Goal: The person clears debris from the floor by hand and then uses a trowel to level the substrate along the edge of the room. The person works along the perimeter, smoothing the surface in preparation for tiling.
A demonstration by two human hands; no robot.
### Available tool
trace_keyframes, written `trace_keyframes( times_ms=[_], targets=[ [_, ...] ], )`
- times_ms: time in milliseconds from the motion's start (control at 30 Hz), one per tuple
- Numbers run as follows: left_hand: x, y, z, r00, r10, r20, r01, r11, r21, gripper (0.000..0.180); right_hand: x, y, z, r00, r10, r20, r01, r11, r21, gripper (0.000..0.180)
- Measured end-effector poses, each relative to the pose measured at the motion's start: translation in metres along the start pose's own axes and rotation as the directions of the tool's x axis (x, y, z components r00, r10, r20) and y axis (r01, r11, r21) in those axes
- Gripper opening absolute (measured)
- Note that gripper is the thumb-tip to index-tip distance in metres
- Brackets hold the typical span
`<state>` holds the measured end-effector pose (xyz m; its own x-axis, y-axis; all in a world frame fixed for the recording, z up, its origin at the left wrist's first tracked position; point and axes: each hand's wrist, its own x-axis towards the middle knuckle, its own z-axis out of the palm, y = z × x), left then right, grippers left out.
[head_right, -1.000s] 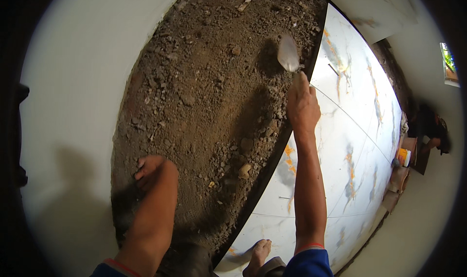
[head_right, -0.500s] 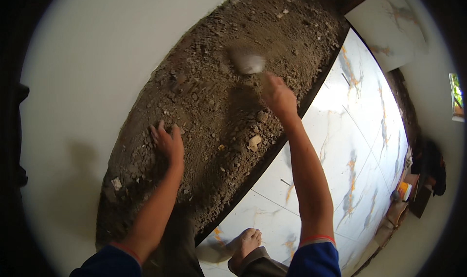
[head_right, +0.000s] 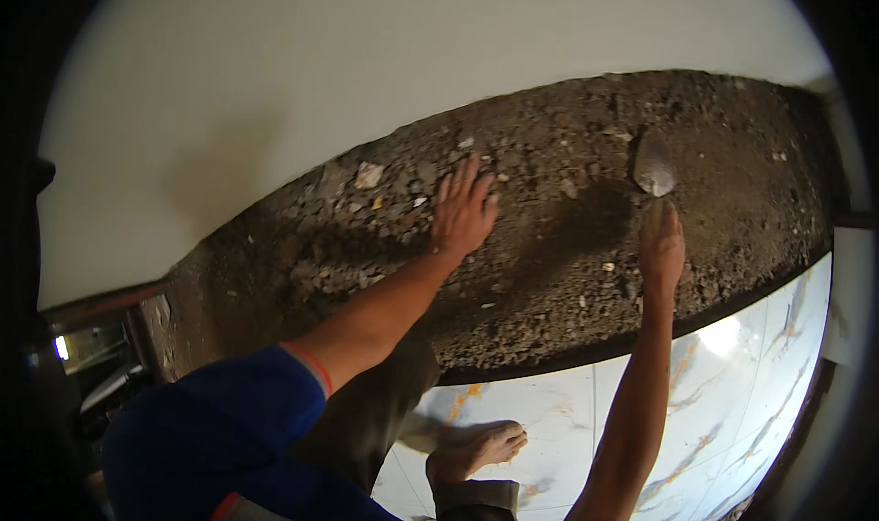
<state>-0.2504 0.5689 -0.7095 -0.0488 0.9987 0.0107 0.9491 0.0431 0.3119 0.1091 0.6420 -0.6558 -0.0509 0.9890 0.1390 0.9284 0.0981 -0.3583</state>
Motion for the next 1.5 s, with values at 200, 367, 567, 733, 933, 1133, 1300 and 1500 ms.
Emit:
trace_keyframes(
  times_ms=[200,367,567,733,933,1133,1300,1500],
  targets=[
    [0.000,-0.010,0.016,0.991,-0.023,-0.132,-0.008,0.974,-0.226,0.050,-0.087,-0.116,0.039,0.961,-0.211,0.176,0.182,0.969,0.169,0.053],
    [-0.014,-0.039,-0.018,0.997,0.055,0.052,-0.001,0.702,-0.712,0.037,-0.161,-0.187,0.014,0.996,0.023,0.090,-0.018,0.998,-0.054,0.055],
    [-0.218,-0.146,-0.114,0.972,0.209,-0.111,-0.236,0.824,-0.516,0.028,-0.129,-0.275,0.051,0.890,0.186,0.416,-0.357,0.852,0.383,0.055],
    [-0.371,-0.240,-0.157,0.971,0.116,0.209,-0.098,0.991,-0.096,0.065,-0.169,-0.399,0.119,0.917,-0.187,0.352,0.111,0.968,0.225,0.048],
    [-0.413,-0.274,-0.153,0.940,-0.297,0.170,0.287,0.955,0.079,0.059,-0.329,-0.500,0.126,0.878,-0.362,0.312,0.327,0.932,0.159,0.047],
    [-0.420,-0.305,-0.150,0.748,-0.660,-0.072,0.586,0.707,-0.396,0.055,-0.355,-0.424,0.082,0.960,-0.019,0.281,-0.050,0.970,0.239,0.046],
    [-0.354,-0.321,-0.243,0.640,-0.582,-0.501,0.293,0.788,-0.541,0.051,-0.414,-0.387,0.098,0.869,0.438,0.229,-0.488,0.835,0.253,0.055],
    [-0.228,-0.292,-0.464,0.358,-0.396,-0.846,-0.171,0.862,-0.476,0.056,-0.528,-0.474,0.118,0.848,0.155,0.506,-0.447,0.722,0.527,0.047]
  ],
)
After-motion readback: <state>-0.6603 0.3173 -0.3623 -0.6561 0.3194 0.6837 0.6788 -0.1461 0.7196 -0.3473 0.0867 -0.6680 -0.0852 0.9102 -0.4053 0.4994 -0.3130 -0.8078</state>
